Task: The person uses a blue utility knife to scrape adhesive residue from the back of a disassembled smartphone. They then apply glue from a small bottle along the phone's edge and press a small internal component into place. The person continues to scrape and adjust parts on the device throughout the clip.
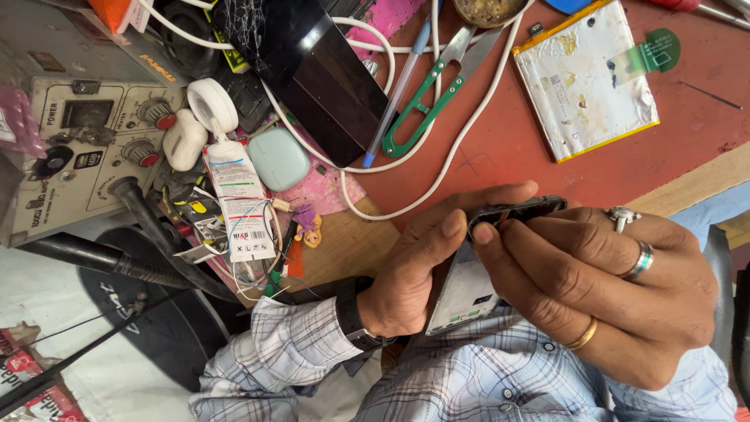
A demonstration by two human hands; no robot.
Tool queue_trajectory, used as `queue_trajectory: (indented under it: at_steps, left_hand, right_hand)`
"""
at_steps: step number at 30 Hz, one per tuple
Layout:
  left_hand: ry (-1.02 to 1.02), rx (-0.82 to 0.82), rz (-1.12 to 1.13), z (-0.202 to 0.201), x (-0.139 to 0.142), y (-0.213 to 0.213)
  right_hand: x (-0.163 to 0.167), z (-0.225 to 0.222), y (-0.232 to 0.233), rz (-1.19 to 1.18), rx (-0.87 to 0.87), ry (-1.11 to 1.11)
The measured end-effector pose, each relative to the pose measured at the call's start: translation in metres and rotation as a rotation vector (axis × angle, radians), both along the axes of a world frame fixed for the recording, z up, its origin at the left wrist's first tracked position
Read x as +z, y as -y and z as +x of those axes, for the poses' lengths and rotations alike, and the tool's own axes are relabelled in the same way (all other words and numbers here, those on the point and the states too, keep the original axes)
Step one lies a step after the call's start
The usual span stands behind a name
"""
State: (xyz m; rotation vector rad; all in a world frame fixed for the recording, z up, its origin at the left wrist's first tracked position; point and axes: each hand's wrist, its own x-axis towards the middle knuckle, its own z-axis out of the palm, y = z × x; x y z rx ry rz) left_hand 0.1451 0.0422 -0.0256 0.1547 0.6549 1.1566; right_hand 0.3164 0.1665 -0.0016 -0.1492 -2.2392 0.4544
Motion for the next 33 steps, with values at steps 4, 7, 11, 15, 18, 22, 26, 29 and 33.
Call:
queue_trajectory:
  at_steps: [4, 7, 11, 15, 18, 22, 26, 29, 33]
  left_hand:
    - [0.022, -0.002, -0.025, 0.000, 0.001, -0.001]
    - [0.020, -0.007, -0.025, 0.000, 0.001, -0.002]
    - [0.036, -0.018, -0.040, 0.001, 0.001, -0.001]
    - [0.067, -0.009, -0.054, 0.002, 0.001, -0.001]
    - [0.120, -0.010, -0.055, 0.003, 0.000, -0.003]
    - [0.194, -0.064, -0.080, 0.003, 0.000, -0.008]
    - [0.222, -0.079, -0.123, 0.003, 0.001, -0.012]
    - [0.207, -0.094, -0.125, 0.001, 0.001, -0.013]
    - [0.115, -0.110, -0.103, 0.000, 0.000, -0.013]
  right_hand:
    - [0.012, -0.006, -0.006, 0.005, -0.008, 0.027]
    - [0.013, -0.009, -0.006, -0.018, -0.019, -0.004]
    - [0.009, -0.008, -0.001, -0.202, -0.114, -0.044]
    - [0.014, -0.003, 0.000, -0.419, -0.156, 0.053]
    - [0.011, 0.004, 0.001, -0.708, -0.079, 0.248]
    - [-0.023, 0.020, 0.042, -1.132, -0.405, -0.258]
    - [-0.068, 0.065, 0.077, -1.371, -0.450, -0.250]
    - [-0.070, 0.071, 0.075, -1.403, -0.422, -0.242]
    - [-0.021, 0.032, 0.028, -1.031, -0.340, 0.073]
